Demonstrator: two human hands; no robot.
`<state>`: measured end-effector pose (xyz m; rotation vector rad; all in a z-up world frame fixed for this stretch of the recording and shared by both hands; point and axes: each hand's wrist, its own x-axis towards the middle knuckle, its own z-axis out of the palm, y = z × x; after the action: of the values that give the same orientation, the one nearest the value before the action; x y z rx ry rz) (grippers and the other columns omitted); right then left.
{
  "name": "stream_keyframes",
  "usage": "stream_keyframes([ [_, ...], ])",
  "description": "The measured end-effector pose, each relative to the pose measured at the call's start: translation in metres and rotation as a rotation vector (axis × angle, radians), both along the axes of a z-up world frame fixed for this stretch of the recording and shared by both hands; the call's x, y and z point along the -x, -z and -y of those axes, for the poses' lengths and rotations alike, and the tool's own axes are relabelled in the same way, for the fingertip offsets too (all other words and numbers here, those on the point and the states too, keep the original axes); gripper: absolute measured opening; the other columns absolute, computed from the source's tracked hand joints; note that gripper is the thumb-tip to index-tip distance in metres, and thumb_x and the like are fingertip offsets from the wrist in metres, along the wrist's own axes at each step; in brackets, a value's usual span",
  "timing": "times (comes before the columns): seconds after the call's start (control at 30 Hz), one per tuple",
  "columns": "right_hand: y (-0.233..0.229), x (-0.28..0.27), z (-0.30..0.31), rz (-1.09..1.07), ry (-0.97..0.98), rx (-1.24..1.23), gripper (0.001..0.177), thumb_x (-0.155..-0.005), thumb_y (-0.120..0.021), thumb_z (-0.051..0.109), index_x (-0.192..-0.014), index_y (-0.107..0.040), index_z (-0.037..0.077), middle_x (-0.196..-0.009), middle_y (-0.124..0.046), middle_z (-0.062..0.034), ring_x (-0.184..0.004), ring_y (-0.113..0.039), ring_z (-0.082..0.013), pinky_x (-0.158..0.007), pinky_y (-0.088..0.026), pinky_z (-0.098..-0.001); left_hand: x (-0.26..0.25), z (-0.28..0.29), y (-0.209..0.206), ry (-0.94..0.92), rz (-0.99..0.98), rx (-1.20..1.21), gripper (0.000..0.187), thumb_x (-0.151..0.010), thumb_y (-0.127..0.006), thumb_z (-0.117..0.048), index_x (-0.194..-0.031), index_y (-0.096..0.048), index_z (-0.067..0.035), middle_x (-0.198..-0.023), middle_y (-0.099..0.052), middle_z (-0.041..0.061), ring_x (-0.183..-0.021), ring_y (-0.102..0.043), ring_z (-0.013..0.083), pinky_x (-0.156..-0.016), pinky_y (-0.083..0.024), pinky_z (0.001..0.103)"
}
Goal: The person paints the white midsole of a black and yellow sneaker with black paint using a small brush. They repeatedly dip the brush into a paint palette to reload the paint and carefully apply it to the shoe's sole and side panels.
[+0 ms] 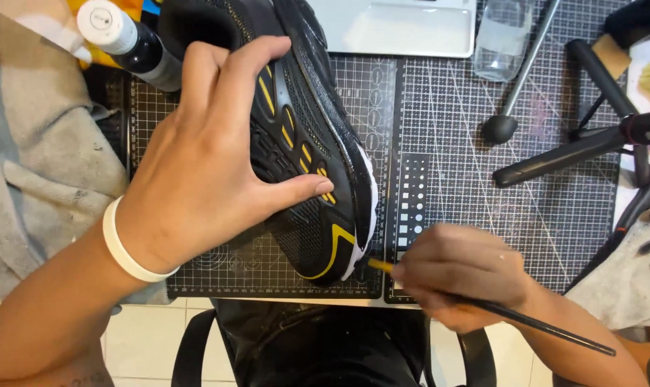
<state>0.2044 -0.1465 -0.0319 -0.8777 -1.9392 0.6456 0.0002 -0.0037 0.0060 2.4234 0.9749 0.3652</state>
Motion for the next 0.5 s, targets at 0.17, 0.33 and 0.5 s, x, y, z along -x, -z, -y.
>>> stream_keyframes([
  [0.17,0.012,-0.016,0.012,0.155,0.270,-0.082,0.008,-0.075,-0.050,0.003,-0.077,-0.058,0.003,-0.070,-0.061,-0.0056,-0.055,-0.059,-0.0119,-0.049,-0.052,-0.0172,-0.001,-0.001,-0.001,-0.001,0.006,0.006,0.101,-0.054,-0.090,-0.039,-0.128,-0.031,-0.003,-0.101,-0.031,0.014,-0.083,-0.047,0.0271,-0.072,-0.049,0.043],
  [0.33,0.009,-0.004,0.009,0.244,-0.158,0.009,0.018,-0.086,-0.040,0.014,-0.076,-0.054,0.009,-0.064,-0.049,-0.0006,-0.050,-0.048,-0.0098,-0.049,-0.048,-0.0202,0.000,-0.001,0.000,0.011,0.010,-0.009,0.100,-0.055,-0.090,-0.038,-0.127,-0.031,-0.002,-0.101,-0.031,0.015,-0.082,-0.047,0.0274,-0.070,-0.049,0.042],
  [0.5,0.012,-0.002,0.011,0.120,-0.031,-0.068,0.022,-0.086,-0.041,0.015,-0.083,-0.061,0.005,-0.073,-0.060,-0.0038,-0.056,-0.059,-0.0116,-0.052,-0.054,-0.0186,0.000,-0.002,-0.001,0.006,-0.007,0.015,0.098,-0.057,-0.089,-0.038,-0.128,-0.031,-0.003,-0.101,-0.031,0.015,-0.075,-0.048,0.0260,-0.063,-0.049,0.043],
])
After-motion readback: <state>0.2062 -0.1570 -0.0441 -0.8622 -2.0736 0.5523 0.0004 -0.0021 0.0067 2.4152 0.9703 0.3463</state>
